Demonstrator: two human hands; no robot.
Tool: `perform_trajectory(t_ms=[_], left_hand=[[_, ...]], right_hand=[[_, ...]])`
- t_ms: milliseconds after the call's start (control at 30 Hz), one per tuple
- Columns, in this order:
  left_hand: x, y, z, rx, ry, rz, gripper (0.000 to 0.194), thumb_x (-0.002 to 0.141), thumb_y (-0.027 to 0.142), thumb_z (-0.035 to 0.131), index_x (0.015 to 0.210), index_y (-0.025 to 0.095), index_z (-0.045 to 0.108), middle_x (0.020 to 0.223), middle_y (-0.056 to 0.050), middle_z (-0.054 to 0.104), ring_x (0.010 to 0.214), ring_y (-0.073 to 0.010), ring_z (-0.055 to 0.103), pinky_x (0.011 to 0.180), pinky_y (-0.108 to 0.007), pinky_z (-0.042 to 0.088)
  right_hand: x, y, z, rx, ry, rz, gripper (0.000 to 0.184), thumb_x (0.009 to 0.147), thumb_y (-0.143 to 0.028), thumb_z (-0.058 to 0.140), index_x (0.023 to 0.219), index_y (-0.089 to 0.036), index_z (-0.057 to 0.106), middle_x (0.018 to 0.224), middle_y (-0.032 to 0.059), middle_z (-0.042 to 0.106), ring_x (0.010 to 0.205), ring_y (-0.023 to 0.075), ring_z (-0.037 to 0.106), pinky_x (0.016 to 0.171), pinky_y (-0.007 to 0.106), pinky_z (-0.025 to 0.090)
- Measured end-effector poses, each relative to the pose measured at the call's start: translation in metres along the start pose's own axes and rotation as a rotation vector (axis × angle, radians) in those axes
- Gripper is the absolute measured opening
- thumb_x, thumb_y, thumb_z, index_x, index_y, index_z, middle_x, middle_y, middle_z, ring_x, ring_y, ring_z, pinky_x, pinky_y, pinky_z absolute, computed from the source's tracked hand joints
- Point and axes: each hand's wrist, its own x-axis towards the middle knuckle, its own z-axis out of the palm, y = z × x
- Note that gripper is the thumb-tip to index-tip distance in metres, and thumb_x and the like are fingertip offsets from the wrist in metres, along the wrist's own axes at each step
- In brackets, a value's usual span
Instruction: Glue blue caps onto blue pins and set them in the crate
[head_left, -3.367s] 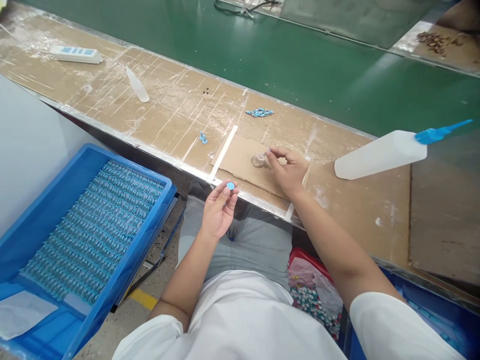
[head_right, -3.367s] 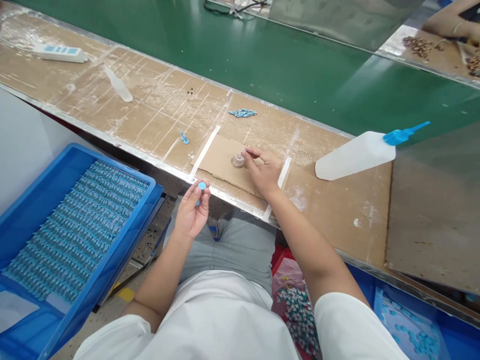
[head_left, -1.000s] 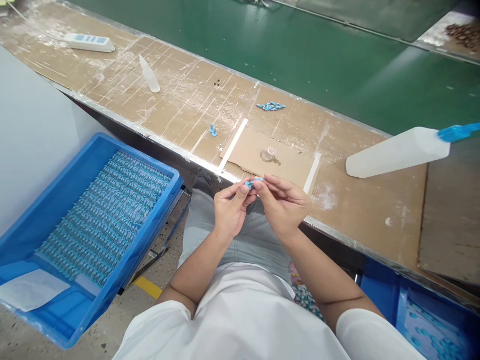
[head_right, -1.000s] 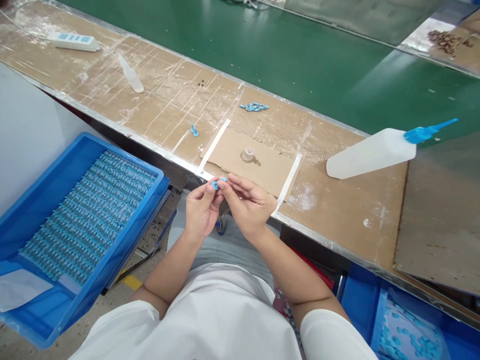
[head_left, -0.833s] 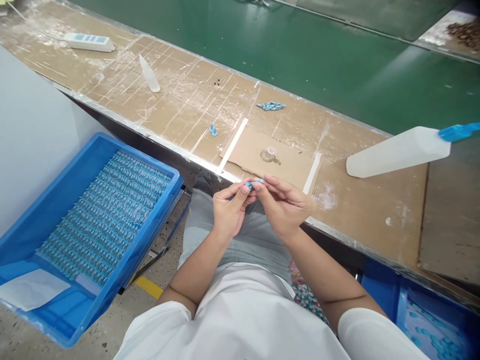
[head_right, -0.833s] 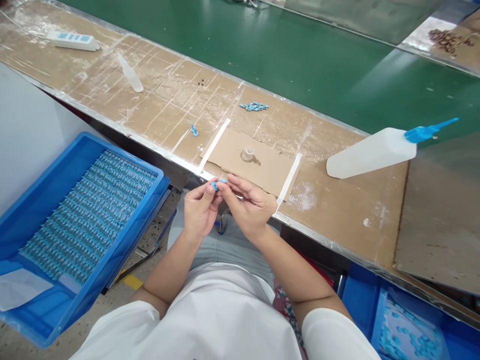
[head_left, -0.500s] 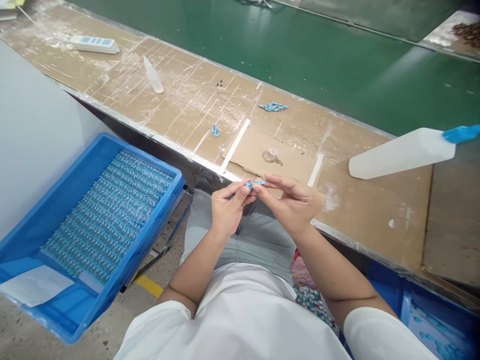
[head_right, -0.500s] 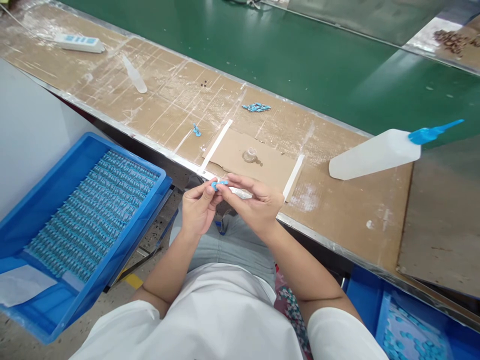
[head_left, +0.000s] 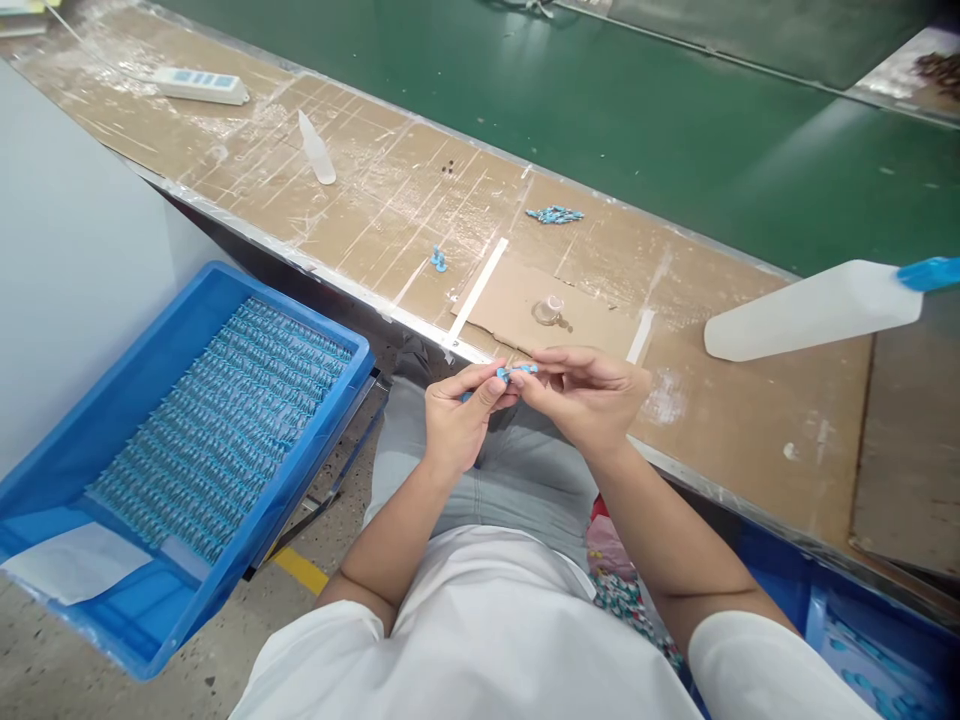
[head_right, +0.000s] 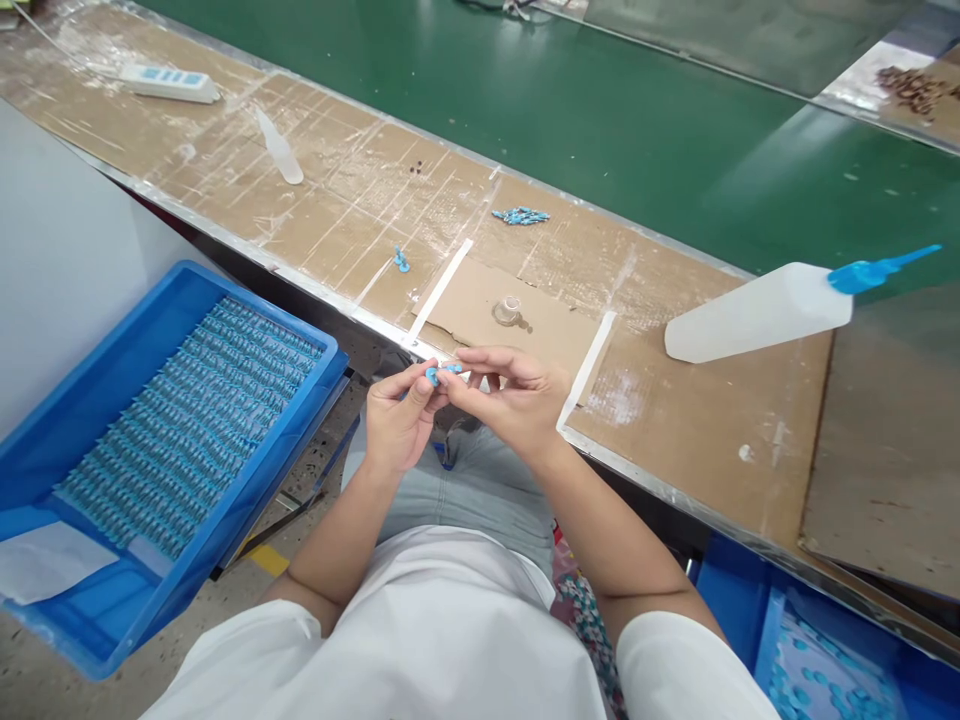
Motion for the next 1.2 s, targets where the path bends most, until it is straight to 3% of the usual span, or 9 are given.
perform_trajectory(t_ms=[133,300,500,700,833,933,1000,1067,1200], left_hand=[[0.000,0.001,-0.003,-0.024,-0.017,-0.043,0.031,0.055,0.036,0.090,0.079,0.020,0.078,0.078,-0.003,0.074,0.062,-0.0098,0.068,0.060,-0.019,0.057],[-0.002,0.004,-0.008,-0.077,-0.103,-0.071,0.031,0.051,0.036,0.092,0.076,0.022,0.078,0.076,-0.001,0.073,0.059,-0.0082,0.067,0.056,-0.017,0.056],[-0.003,0.006,-0.015,-0.152,-0.166,-0.083,0.020,0.056,0.027,0.090,0.072,0.024,0.078,0.075,0.001,0.073,0.059,-0.0049,0.068,0.056,-0.010,0.056],[-0.002,0.011,-0.022,-0.169,-0.101,-0.124,0.023,0.053,0.027,0.091,0.070,0.022,0.077,0.073,0.001,0.073,0.059,-0.0065,0.069,0.055,-0.010,0.056],[0.001,0.016,-0.028,-0.209,-0.009,-0.128,0.028,0.052,0.025,0.092,0.073,0.018,0.076,0.071,0.000,0.074,0.059,-0.0069,0.069,0.058,-0.010,0.056],[0.006,0.020,-0.030,-0.276,0.035,-0.130,0.026,0.061,0.025,0.088,0.081,0.015,0.076,0.077,-0.003,0.075,0.064,-0.0072,0.070,0.063,-0.011,0.057],[0.012,0.024,-0.031,-0.341,0.088,-0.184,0.020,0.078,0.030,0.076,0.085,0.011,0.075,0.081,-0.006,0.075,0.069,-0.0086,0.071,0.066,-0.013,0.058],[0.017,0.027,-0.034,-0.411,0.133,-0.258,0.031,0.092,0.033,0.057,0.089,0.008,0.074,0.085,-0.011,0.075,0.075,-0.0112,0.072,0.070,-0.016,0.059],[0.024,0.032,-0.045,-0.485,0.154,-0.289,0.039,0.094,0.030,0.044,0.096,0.004,0.073,0.093,-0.014,0.075,0.084,-0.0145,0.072,0.078,-0.020,0.058]], right_hand=[[-0.001,-0.003,0.000,0.090,-0.074,0.133,0.031,0.062,-0.027,0.088,0.090,-0.021,0.075,0.076,0.0028,0.076,0.057,0.0153,0.070,0.051,0.024,0.058],[0.000,-0.006,0.001,0.250,-0.171,0.187,0.034,0.061,-0.021,0.088,0.092,-0.022,0.074,0.076,0.0021,0.077,0.059,0.0159,0.072,0.056,0.023,0.061],[-0.001,-0.008,0.007,0.271,-0.211,0.311,0.031,0.057,-0.028,0.091,0.082,-0.020,0.073,0.068,0.0031,0.075,0.054,0.0169,0.070,0.051,0.023,0.060],[0.000,-0.005,0.016,0.285,-0.227,0.362,0.031,0.053,-0.023,0.092,0.078,-0.020,0.074,0.068,0.0026,0.074,0.056,0.0159,0.070,0.053,0.023,0.060],[0.005,-0.002,0.032,0.338,-0.269,0.443,0.036,0.055,-0.024,0.091,0.088,-0.020,0.075,0.071,0.0021,0.075,0.057,0.0144,0.069,0.054,0.023,0.059],[0.012,0.004,0.049,0.360,-0.217,0.492,0.039,0.060,-0.034,0.089,0.093,-0.019,0.074,0.067,0.0004,0.073,0.047,0.0106,0.061,0.046,0.022,0.054],[0.023,0.014,0.061,0.315,-0.131,0.455,0.041,0.062,-0.040,0.086,0.094,-0.019,0.072,0.066,-0.0001,0.071,0.042,0.0085,0.055,0.042,0.022,0.048],[0.039,0.030,0.072,0.193,-0.039,0.350,0.043,0.064,-0.043,0.084,0.096,-0.018,0.069,0.071,0.0014,0.073,0.046,0.0101,0.058,0.045,0.023,0.049],[0.081,0.072,0.090,-0.274,-0.033,0.049,0.040,0.074,-0.040,0.075,0.105,-0.017,0.065,0.086,0.0063,0.075,0.080,0.0207,0.072,0.070,0.032,0.056]])
